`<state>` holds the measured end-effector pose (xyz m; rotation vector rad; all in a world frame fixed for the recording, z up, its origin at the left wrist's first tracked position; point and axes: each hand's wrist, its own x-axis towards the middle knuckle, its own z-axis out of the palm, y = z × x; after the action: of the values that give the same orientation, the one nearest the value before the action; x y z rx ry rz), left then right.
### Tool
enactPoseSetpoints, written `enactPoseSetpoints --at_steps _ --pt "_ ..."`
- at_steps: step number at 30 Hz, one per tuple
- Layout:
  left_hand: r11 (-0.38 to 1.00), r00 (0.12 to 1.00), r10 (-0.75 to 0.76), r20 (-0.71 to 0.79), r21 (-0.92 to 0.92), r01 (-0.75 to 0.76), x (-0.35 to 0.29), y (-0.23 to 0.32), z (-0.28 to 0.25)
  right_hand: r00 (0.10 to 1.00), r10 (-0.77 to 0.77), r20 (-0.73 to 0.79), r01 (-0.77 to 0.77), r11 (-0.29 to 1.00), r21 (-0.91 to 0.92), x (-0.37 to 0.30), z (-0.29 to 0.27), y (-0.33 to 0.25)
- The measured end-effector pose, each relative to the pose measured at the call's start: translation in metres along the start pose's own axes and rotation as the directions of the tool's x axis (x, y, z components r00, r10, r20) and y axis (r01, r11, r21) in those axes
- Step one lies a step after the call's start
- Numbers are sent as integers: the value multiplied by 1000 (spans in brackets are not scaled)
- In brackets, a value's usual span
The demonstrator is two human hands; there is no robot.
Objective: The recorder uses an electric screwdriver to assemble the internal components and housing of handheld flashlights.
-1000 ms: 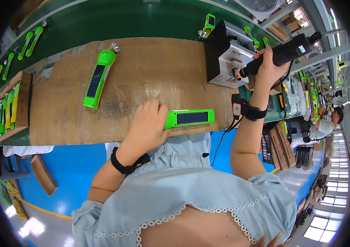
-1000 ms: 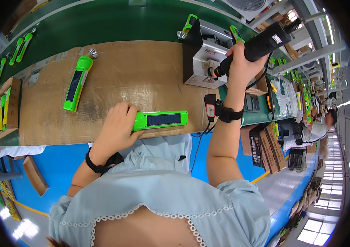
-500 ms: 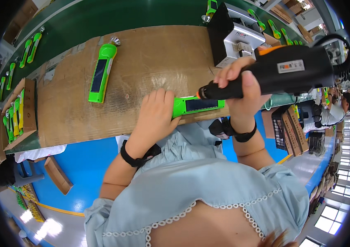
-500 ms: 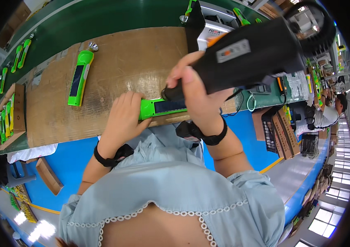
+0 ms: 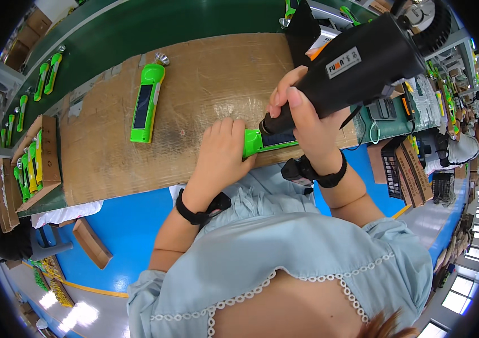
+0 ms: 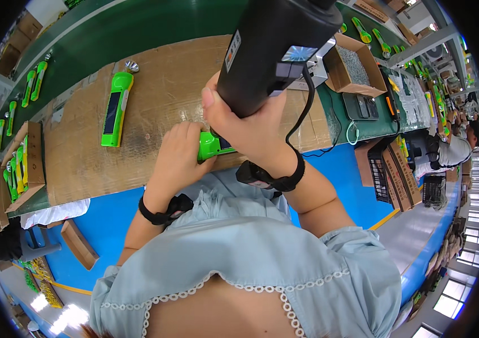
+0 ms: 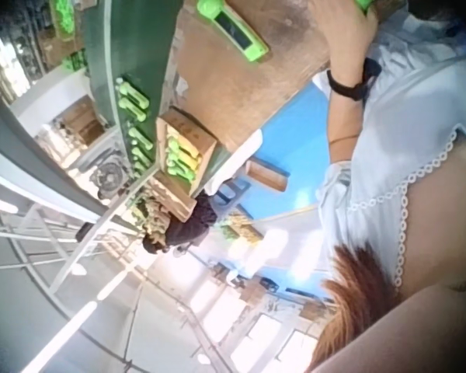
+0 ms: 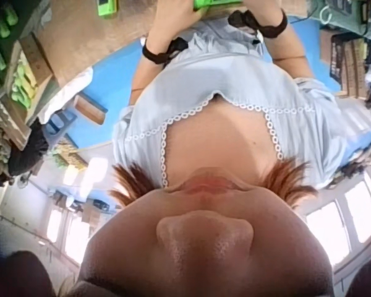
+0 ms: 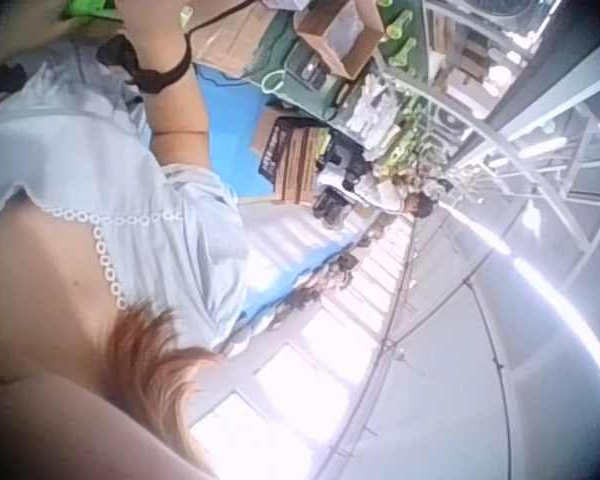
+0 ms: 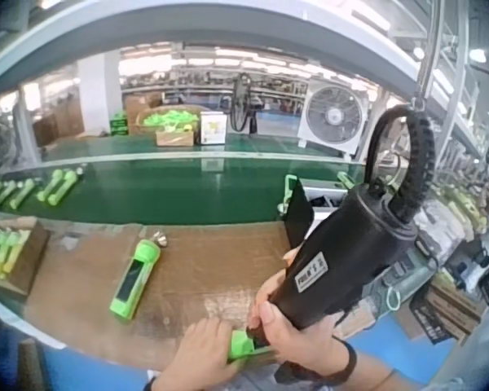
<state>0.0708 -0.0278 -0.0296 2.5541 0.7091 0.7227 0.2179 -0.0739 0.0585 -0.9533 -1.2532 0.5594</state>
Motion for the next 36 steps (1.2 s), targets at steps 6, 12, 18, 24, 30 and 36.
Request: enactPoseSetpoints --at_steps 6,12,18,24,30,36 --pt "999 1000 -25 11 -44 26 -1 4 1 999 -11 -36 15 992 128 -4 -6 9" --pt "1000 1000 -23 11 -3 23 0 2 -4 988 -18 -153 44 984 170 2 14 22" --pt "989 1000 -8 0 -149 8 10 -11 10 998 -6 62 -5 985 171 -6 2 35" --pt "989 1000 12 -13 -148 -14 4 -4 8 999 9 38 -16 979 201 -9 -2 38" --pt "983 999 45 -11 -176 -46 2 -1 8 1000 7 6 -8 990 139 -8 3 33" --pt "999 997 -22 -79 -39 19 -3 9 8 972 -115 -204 157 967 203 9 -13 21"
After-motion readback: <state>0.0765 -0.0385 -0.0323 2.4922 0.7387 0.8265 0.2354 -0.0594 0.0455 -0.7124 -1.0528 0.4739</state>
